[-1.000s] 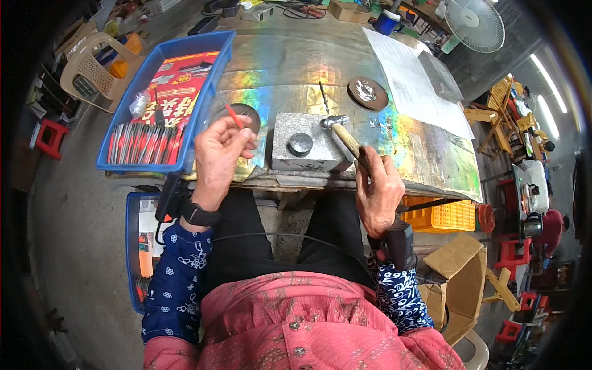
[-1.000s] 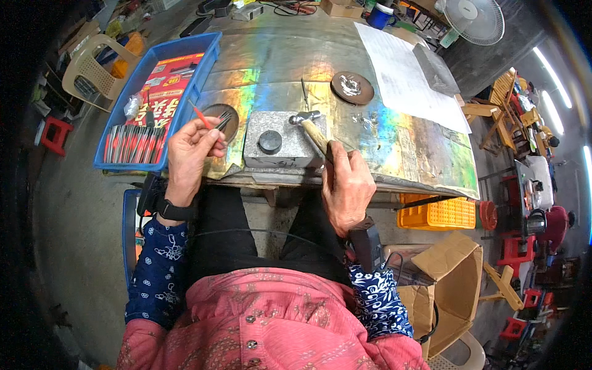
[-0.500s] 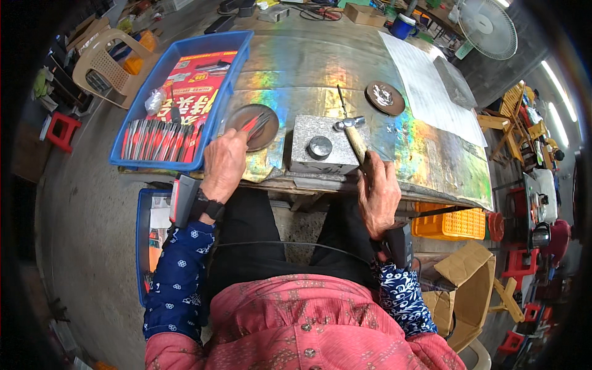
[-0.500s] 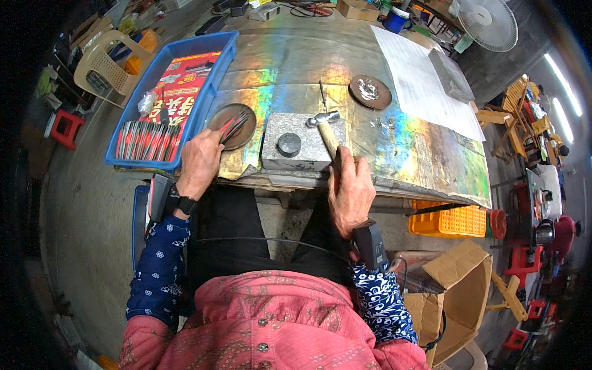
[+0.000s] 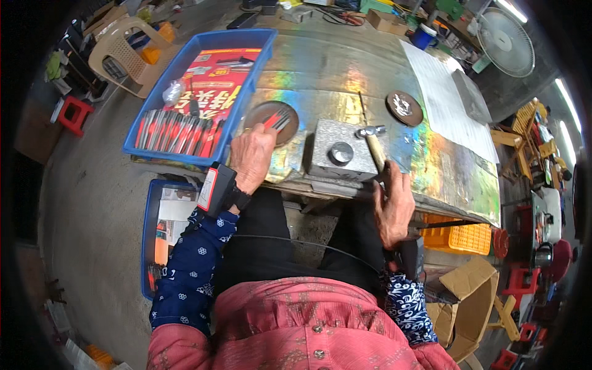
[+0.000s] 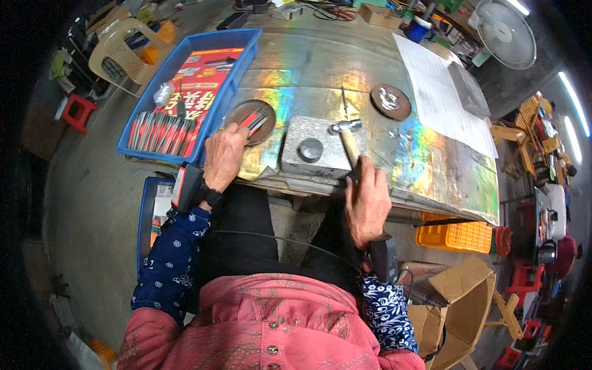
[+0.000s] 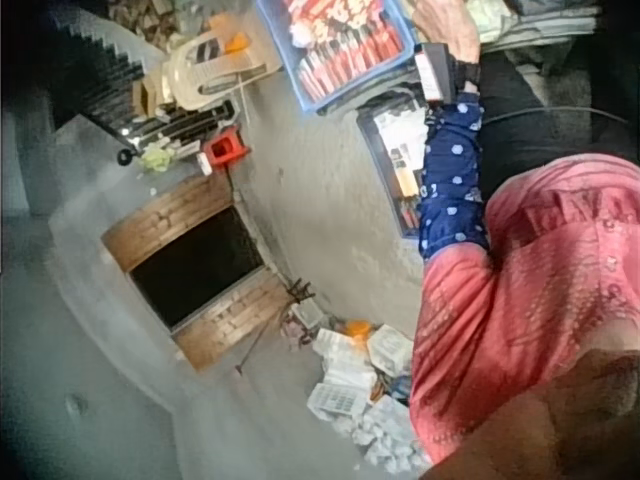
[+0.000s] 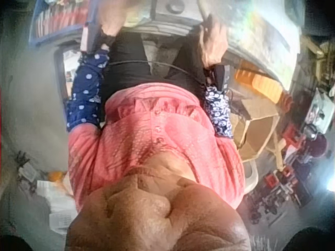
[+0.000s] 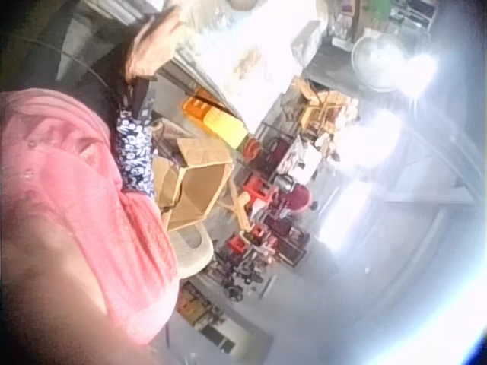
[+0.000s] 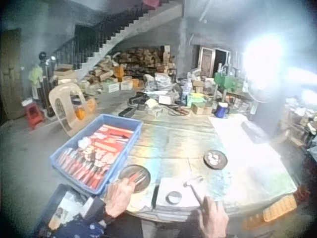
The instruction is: The person repeatedly sharpens small red-handled tools by striking them with a hammer on a metal block. They pick up each tool from a blue tray, position it on the block, strike it, and return it to the tray. The process is repeated for multiple tools throughout the clip.
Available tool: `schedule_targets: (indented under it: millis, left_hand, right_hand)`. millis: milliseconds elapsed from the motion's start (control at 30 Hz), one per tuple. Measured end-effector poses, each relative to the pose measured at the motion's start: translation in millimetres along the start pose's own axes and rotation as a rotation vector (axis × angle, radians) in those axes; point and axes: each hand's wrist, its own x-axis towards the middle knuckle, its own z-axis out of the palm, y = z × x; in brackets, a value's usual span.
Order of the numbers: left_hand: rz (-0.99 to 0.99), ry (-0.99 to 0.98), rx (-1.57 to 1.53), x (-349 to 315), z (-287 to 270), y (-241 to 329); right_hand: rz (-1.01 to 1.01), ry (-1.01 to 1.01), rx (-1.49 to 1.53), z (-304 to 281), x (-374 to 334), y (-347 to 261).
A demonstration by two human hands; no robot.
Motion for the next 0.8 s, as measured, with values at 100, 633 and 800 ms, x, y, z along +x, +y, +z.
schedule_targets:
  millis: [100, 633, 800]
  left_hand:
    - [0.052, 0.128, -0.046, -4.4, -14.6, -2.5]
    - [-0.288, -0.235, -0.03, 3.7, -46.6, -123.3]
    - [-0.357, -0.387, 0.112, 19.1, -32.6, -122.9]
  right_hand:
    - [-0.021, 0.008, 0.014, -0.5, 0.0, 0.5]
    - [0.027, -0.077, 0.009, -6.4, 4.4, -3.2]
    - [0.017, -0.08, 0.021, -6.7, 4.7, -2.1]
